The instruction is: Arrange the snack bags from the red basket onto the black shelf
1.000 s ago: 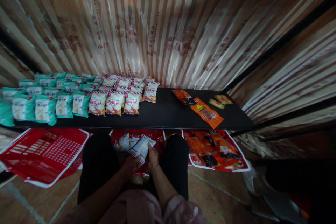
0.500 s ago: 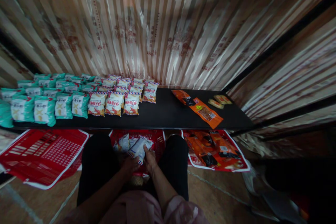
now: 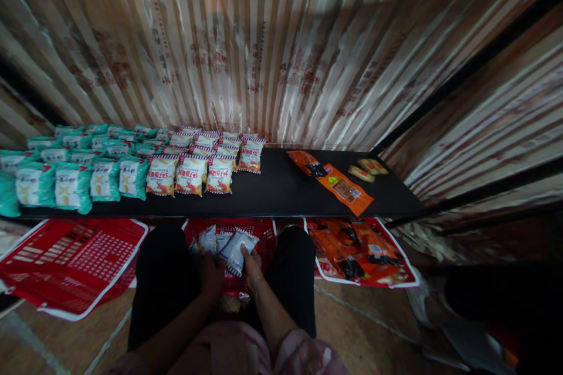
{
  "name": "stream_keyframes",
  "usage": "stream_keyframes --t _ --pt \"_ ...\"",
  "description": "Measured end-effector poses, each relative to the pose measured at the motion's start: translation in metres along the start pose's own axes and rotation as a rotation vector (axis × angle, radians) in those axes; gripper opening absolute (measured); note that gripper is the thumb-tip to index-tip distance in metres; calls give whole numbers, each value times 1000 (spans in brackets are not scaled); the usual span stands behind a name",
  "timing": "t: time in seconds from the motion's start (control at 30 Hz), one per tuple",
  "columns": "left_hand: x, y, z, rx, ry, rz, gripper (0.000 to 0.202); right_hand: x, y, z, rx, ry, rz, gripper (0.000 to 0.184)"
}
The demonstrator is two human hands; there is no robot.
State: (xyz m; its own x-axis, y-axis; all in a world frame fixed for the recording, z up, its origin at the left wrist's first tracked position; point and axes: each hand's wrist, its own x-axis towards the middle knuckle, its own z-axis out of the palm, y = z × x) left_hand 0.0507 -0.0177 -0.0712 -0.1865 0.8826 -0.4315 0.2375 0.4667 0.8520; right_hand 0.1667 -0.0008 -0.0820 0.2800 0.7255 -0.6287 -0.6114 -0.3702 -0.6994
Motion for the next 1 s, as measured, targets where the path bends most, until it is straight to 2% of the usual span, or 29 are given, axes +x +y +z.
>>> stream_keyframes --t 0.07,0.13,0.27,0.37,0.5,0.7,0.77,0.93,1.0 --pt "-2 -2 1 234 107 155 36 1 1 0 3 -21 9 51" --pt "-3 -5 4 449 137 363 37 1 2 0 12 -34 5 50" --pt "-4 -15 12 614 42 715 36 0 2 -1 -7 -35 -7 49" --pt "-3 -21 16 658 -17 865 39 -3 -2 -1 -82 -7 17 46" --pt "-2 -22 14 703 -80 953 50 -8 -9 0 -136 24 36 41" --pt "-4 -20 2 804 -206 963 71 -9 -5 0 -164 53 -2 36" --pt "-5 -22 -1 824 -206 969 70 -8 -2 0 -165 35 -2 37" --pt "0 -26 -1 823 -121 1011 60 -11 -6 2 -134 -64 -12 40" --pt "2 -26 -1 818 -107 1028 56 -15 -11 4 -177 -39 -14 38"
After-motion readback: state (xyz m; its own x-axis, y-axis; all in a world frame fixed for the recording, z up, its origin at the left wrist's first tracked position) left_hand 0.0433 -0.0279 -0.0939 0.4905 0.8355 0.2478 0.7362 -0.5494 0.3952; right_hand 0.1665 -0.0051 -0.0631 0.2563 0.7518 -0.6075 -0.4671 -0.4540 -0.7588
